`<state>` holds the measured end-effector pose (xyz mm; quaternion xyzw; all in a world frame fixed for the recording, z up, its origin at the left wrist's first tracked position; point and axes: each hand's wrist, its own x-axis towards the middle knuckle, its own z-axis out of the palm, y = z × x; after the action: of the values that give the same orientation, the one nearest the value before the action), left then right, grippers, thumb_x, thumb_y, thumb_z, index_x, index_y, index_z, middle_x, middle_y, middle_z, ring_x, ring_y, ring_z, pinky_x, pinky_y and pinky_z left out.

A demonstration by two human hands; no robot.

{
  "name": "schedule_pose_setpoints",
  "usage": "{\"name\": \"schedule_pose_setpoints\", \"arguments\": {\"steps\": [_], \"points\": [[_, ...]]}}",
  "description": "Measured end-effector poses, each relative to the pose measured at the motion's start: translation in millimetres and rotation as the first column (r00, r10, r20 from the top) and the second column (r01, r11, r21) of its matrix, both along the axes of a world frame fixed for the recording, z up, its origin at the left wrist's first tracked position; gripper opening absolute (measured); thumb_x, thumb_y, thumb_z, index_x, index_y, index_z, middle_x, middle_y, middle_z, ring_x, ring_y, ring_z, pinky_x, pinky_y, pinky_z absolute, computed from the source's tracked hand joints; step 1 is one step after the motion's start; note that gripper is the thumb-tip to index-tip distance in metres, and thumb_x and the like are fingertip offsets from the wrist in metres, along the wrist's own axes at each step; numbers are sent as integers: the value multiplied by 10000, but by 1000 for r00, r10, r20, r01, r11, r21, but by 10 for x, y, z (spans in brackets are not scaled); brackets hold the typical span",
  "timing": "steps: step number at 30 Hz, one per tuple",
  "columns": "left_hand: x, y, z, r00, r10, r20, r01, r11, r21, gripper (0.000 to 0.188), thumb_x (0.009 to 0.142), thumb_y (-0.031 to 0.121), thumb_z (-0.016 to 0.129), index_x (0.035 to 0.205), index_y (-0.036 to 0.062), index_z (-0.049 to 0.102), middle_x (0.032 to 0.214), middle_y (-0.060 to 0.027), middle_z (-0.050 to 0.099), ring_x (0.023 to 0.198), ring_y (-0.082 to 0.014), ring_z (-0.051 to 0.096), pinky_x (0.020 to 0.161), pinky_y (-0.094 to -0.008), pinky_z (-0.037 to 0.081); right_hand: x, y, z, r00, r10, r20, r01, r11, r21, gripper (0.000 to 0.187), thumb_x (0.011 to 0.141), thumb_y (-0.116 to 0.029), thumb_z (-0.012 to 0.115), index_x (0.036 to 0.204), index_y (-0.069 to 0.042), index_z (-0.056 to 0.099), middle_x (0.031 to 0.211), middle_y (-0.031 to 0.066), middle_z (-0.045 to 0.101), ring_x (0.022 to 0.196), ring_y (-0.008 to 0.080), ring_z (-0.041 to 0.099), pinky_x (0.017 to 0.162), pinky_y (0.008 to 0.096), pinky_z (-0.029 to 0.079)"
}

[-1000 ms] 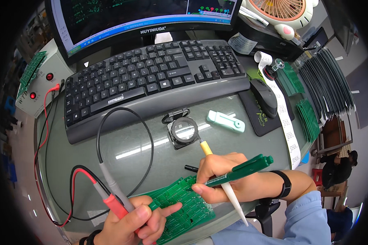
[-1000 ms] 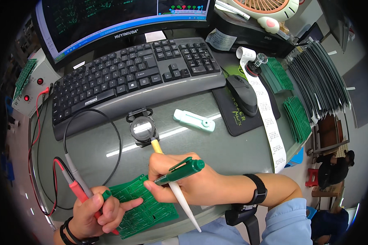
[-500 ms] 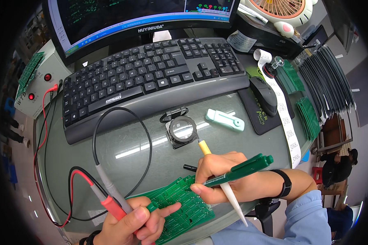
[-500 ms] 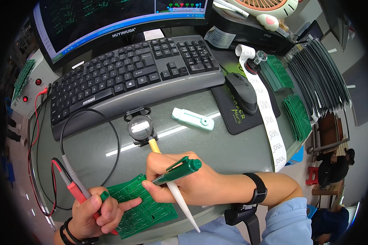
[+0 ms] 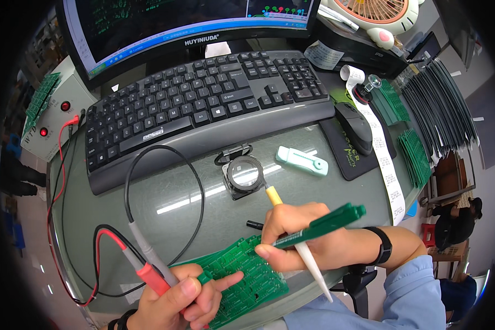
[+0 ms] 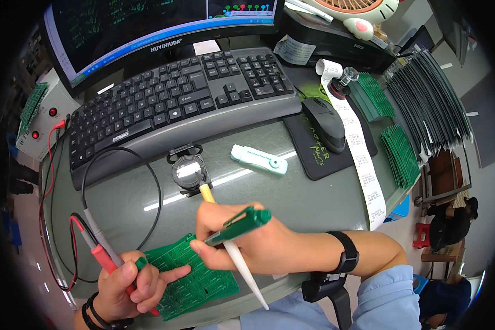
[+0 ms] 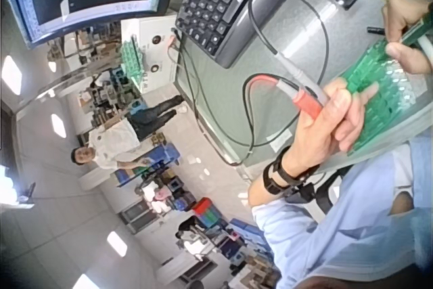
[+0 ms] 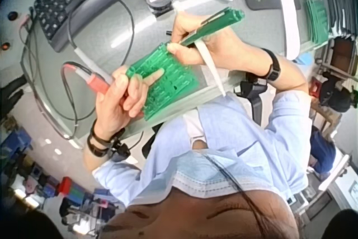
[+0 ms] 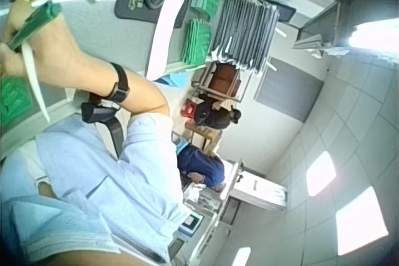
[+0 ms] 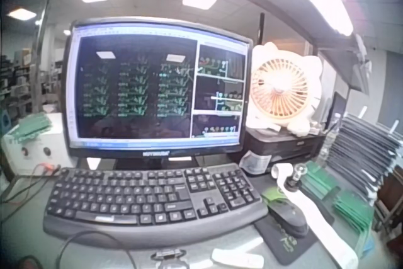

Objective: Testing individual circuit boards using a multimeter probe and verifying data on a monitor.

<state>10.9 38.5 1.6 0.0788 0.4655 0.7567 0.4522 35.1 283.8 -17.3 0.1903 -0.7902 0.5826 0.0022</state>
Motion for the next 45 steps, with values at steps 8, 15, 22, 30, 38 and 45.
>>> {"name": "schedule_pose_setpoints", "arguments": {"steps": [8,15,22,30,38,45], "points": [[-77,-20,-22,996,-88,25,85,993,85,328,998,306,388,783,76,478,547,70,345,479,-75,431,1133,-469,277,-110,-8,342,907,140,397,58,893,-447,178,928,-129,630,928,-16,493,789,93,634,671,118,646,554,232,511],[-6,-47,-15,988,-147,-40,151,980,128,334,999,311,397,799,59,486,551,56,350,477,-70,412,1130,-416,305,-8,-156,482,908,210,362,-20,886,-463,165,953,-138,596,937,-20,480,798,78,623,703,120,638,609,234,507],[85,-35,111,983,-153,-101,161,983,83,313,1016,294,399,840,52,490,570,53,337,494,-69,400,1112,-409,339,151,-315,469,929,224,293,-77,895,-440,186,936,-162,631,928,-29,501,792,44,587,691,78,594,596,229,497],[184,-46,94,956,-119,-269,124,992,2,326,1034,326,390,875,64,500,597,53,352,525,-59,393,915,-373,493,318,-445,400,956,94,277,45,889,-456,200,943,-165,620,935,-17,485,776,59,611,685,95,605,603,238,501],[320,-94,192,922,-216,-322,202,976,-75,405,1033,378,370,990,16,547,634,14,414,544,-83,467,890,-422,521,343,-30,568,961,-144,238,199,953,-228,248,950,-295,567,882,-63,512,689,5,573,579,100,572,505,238,447],[104,-138,38,901,31,-432,49,984,172,327,1026,331,390,930,51,530,643,-15,474,602,-148,557,920,-487,493,220,690,443,922,-308,-237,374,542,752,350,895,-420,610,876,-71,587,650,106,623,604,290,644,535,403,476]]}}
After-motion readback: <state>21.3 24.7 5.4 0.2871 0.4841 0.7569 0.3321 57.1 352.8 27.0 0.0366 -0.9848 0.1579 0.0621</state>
